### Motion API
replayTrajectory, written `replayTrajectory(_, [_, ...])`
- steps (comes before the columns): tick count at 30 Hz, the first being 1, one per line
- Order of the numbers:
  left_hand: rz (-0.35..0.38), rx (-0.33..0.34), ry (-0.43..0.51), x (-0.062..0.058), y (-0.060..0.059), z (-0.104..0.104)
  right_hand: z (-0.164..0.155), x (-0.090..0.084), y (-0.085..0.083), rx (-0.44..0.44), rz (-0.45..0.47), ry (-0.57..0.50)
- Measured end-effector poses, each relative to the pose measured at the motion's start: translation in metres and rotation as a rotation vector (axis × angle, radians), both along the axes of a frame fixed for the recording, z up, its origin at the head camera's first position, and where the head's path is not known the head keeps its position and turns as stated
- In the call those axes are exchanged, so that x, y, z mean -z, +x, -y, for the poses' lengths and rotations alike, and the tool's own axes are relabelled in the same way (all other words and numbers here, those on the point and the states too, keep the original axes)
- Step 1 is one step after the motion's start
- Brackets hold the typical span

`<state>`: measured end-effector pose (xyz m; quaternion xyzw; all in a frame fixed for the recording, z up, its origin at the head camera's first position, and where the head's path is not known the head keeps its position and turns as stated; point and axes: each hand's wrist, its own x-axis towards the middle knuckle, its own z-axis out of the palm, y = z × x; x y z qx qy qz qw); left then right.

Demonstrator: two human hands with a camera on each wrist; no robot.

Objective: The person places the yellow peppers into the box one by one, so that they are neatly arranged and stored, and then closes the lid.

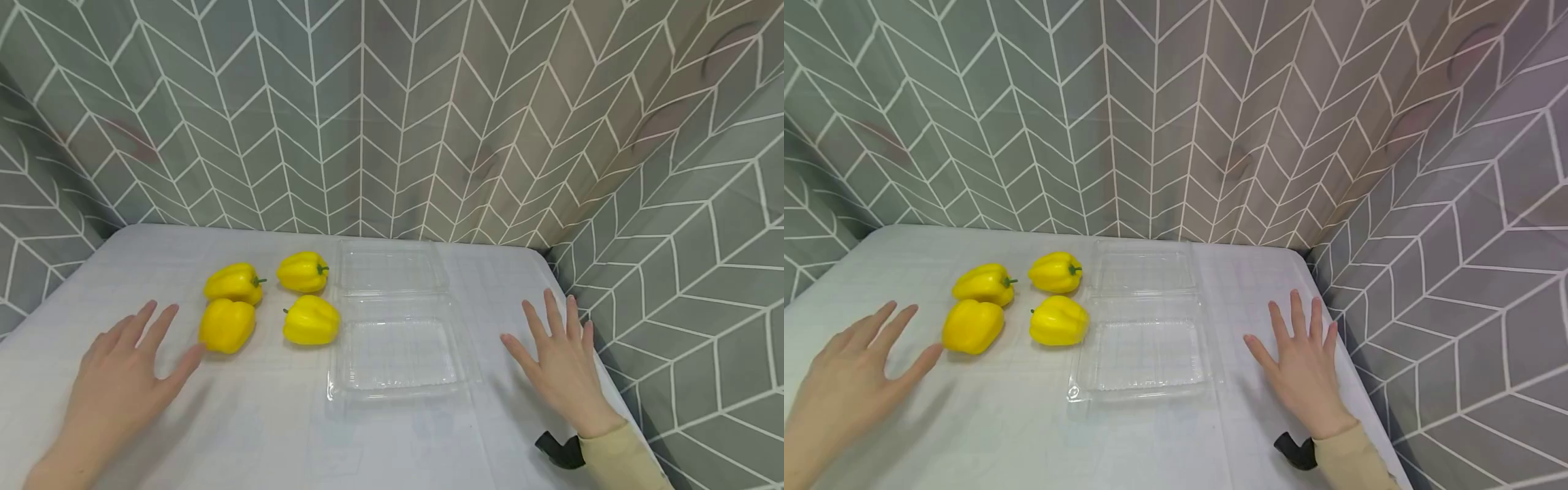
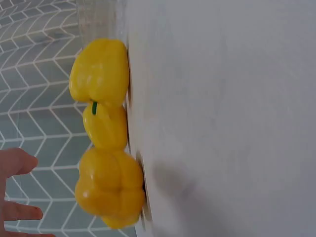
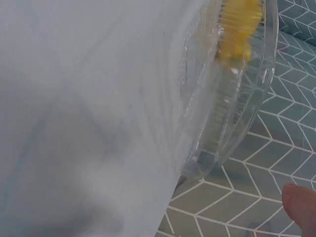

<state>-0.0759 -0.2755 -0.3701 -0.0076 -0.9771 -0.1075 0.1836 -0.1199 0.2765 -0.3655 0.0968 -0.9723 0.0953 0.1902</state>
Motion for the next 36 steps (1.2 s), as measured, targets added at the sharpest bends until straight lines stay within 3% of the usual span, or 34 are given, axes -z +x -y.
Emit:
replayTrajectory(10, [-0.051,0.101,0.154,-0.009,-0.008,-0.047,0.014,0.005,-0.001,-0.046,-0.010,-0.093])
replayTrajectory(19, [0.037,0.165,0.212,-0.004,-0.016,-0.078,0.023,0.013,-0.004,-0.098,-0.054,-0.147])
replayTrajectory(29, [0.098,0.280,0.307,0.003,-0.023,-0.107,0.033,0.020,-0.002,-0.115,0.005,-0.291])
replayTrajectory(36, [0.232,0.335,0.448,0.014,-0.024,-0.122,0.039,0.024,-0.001,-0.132,0.058,-0.370])
